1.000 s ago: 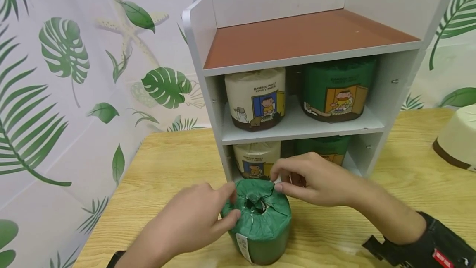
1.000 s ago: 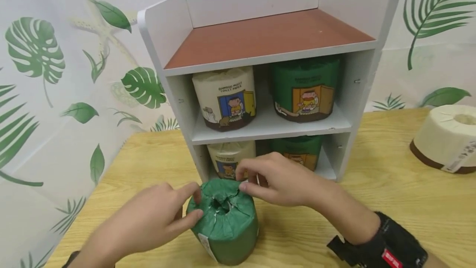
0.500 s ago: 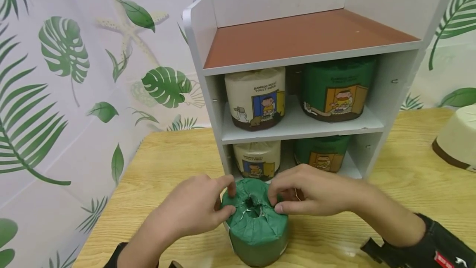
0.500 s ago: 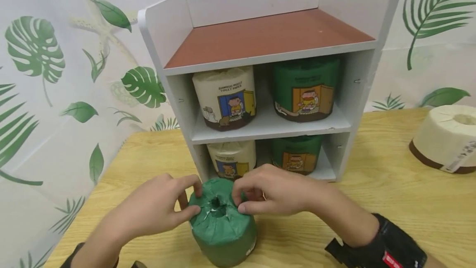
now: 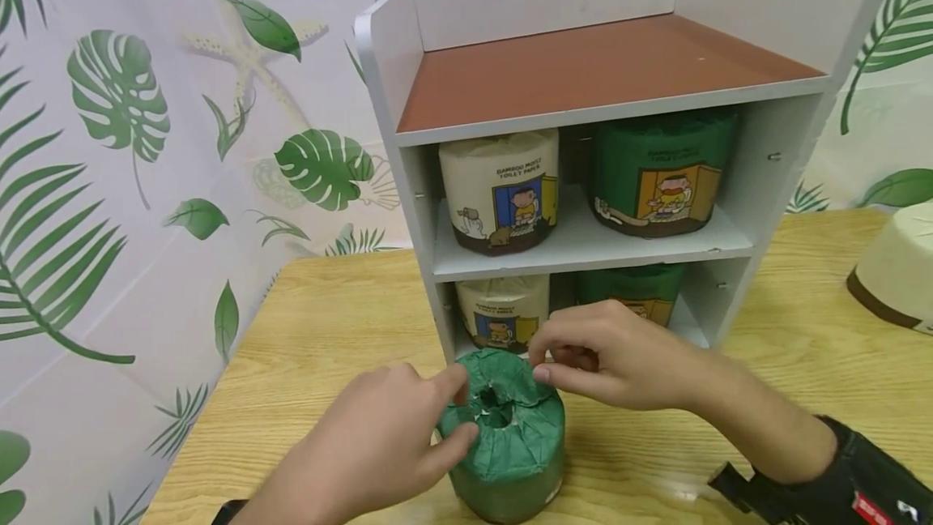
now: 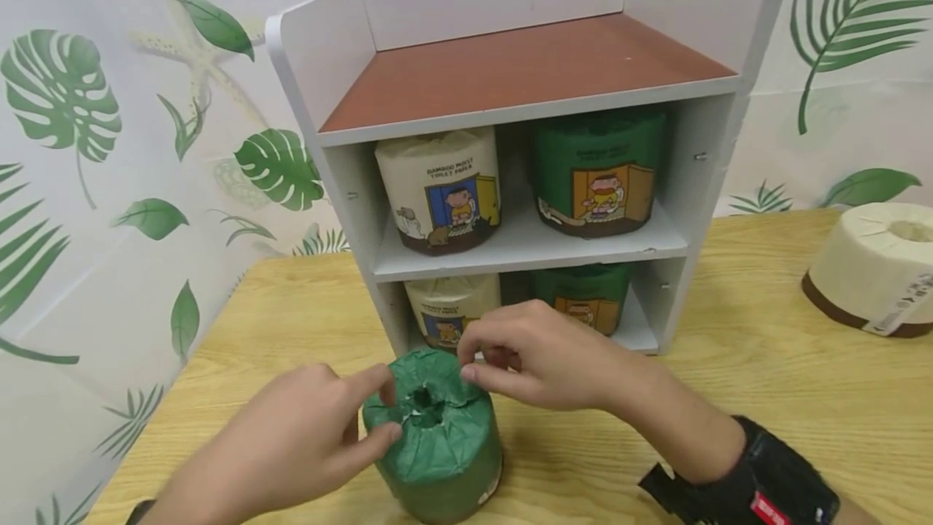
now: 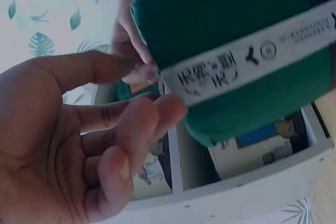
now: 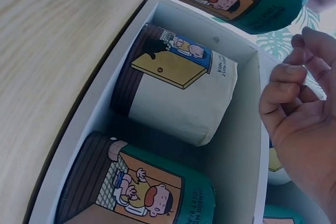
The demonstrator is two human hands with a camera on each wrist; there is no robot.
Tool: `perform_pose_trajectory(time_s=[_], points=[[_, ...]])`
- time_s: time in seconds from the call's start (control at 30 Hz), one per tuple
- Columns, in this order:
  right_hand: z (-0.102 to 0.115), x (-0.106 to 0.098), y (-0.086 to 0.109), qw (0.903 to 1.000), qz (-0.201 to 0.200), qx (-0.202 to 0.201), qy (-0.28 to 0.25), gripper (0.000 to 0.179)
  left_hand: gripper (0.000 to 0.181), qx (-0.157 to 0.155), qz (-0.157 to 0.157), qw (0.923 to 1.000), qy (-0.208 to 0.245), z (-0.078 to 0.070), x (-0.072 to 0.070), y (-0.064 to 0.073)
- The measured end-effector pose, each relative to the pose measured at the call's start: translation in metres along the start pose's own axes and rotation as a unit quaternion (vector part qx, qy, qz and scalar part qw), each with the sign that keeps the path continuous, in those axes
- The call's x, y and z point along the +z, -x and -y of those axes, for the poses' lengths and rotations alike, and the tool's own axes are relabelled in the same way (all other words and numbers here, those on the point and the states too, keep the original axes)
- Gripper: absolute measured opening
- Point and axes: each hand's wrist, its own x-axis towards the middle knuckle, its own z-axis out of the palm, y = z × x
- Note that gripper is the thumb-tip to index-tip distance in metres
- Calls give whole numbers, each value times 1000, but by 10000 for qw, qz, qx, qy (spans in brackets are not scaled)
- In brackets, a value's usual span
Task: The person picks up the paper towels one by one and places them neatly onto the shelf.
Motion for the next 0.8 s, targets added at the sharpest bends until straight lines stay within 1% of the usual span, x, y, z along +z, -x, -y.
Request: perform_pose_trajectory(time_s=[0.1, 0.17, 0.27, 0.37, 0.43, 0.5, 0.53, 0.63, 0.73, 0.8], points=[[0, 1, 0, 9982, 533, 260, -133, 8, 28, -130, 567, 9980, 262, -1, 2, -2], [0, 0, -1, 9945, 930, 363, -303, 8, 32, -234, 828, 9952, 467, 1, 4, -4], [1, -2, 0, 9881, 1355, 400, -606, 10, 32, -291, 926, 9926, 729, 7, 4, -8], [4, -4, 1, 9835, 1574, 394, -799, 10, 28, -252, 915, 9908, 964, 14, 3, -11], [7, -5, 2, 9817, 1659, 365, -861, 9, 26, -203, 861, 9909, 1018, 18, 3, -12], [9, -6, 2, 9832, 1605, 284, -824, 9, 23, -149, 730, 9930, 917, 18, 3, -11], [9, -6, 1, 9852, 1516, 238, -761, 9, 20, -127, 632, 9945, 825, 17, 3, -10], [10, -9, 1, 9931, 1053, 189, -469, 9, 16, -135, 280, 9979, 561, 12, 2, -7], [10, -11, 1, 9975, 583, 359, -171, 11, 19, -179, 44, 9988, 461, 6, 3, -6], [8, -11, 1, 9970, 497, 592, -62, 10, 21, -183, 21, 9990, 406, 2, 4, -5]])
